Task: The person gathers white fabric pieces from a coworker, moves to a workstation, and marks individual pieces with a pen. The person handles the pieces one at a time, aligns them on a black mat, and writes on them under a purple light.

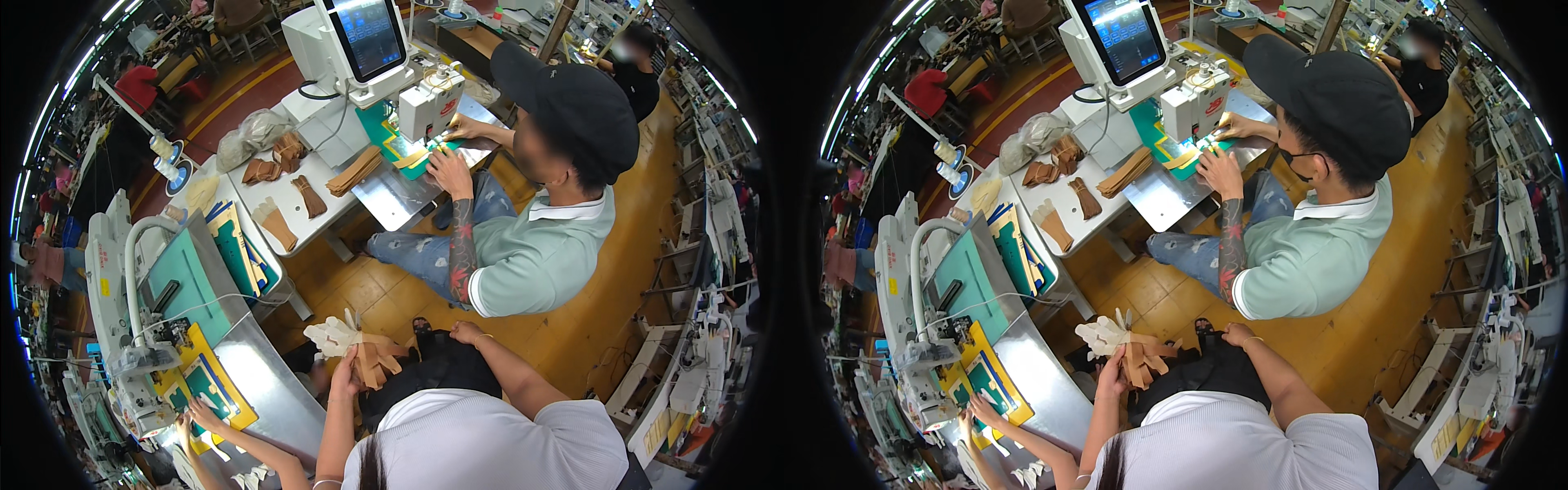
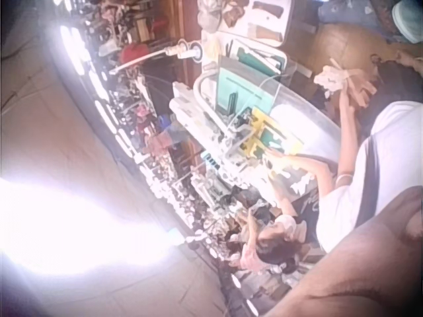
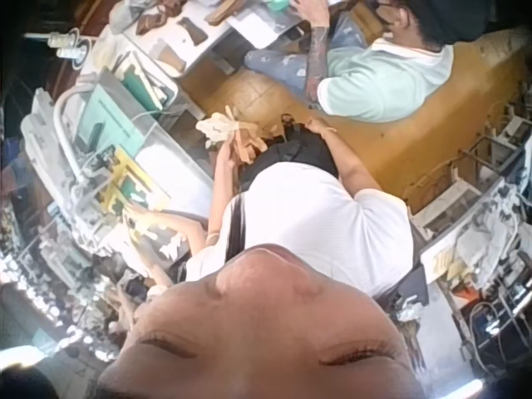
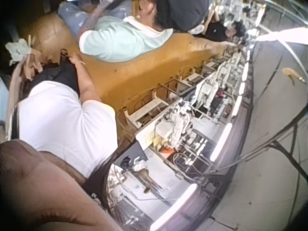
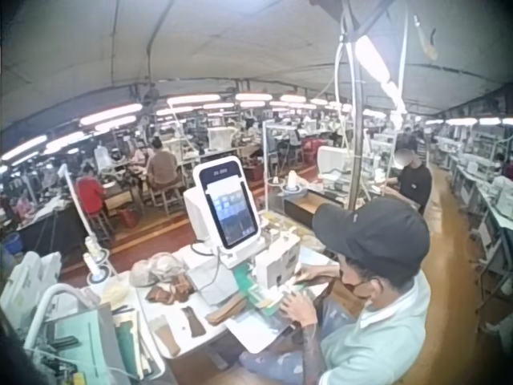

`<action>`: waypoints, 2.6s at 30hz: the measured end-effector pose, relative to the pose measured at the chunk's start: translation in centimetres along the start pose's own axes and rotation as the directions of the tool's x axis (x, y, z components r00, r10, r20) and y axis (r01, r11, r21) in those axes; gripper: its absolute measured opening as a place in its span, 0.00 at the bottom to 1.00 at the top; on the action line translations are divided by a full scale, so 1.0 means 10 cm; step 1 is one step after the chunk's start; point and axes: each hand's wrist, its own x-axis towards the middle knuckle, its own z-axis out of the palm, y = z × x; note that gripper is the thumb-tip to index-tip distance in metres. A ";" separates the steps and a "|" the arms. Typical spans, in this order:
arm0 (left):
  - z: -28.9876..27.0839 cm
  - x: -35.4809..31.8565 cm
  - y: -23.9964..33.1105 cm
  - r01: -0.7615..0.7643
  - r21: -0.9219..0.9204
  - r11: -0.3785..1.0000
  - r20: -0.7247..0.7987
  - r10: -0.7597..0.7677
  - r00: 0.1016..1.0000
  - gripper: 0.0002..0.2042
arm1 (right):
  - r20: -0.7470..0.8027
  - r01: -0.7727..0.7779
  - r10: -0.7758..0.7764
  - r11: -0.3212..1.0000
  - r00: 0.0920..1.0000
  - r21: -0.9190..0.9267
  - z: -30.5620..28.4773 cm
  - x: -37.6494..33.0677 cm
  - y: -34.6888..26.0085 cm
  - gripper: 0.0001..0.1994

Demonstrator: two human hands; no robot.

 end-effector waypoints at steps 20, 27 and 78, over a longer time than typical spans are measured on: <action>0.27 -0.18 0.19 -0.118 0.028 0.993 0.025 0.118 0.993 0.22 | -0.027 0.078 -0.078 0.997 0.997 0.016 -0.04 0.03 -0.01 0.14; 0.38 -0.19 0.36 -0.210 0.119 0.971 0.134 0.194 0.972 0.23 | -0.020 0.104 -0.103 0.993 0.994 0.046 -0.03 0.20 0.04 0.17; 0.97 -1.07 0.45 -0.672 0.363 0.645 0.334 0.583 0.741 0.24 | -0.492 0.851 -0.710 0.505 0.504 0.144 -1.53 -2.10 -2.54 0.10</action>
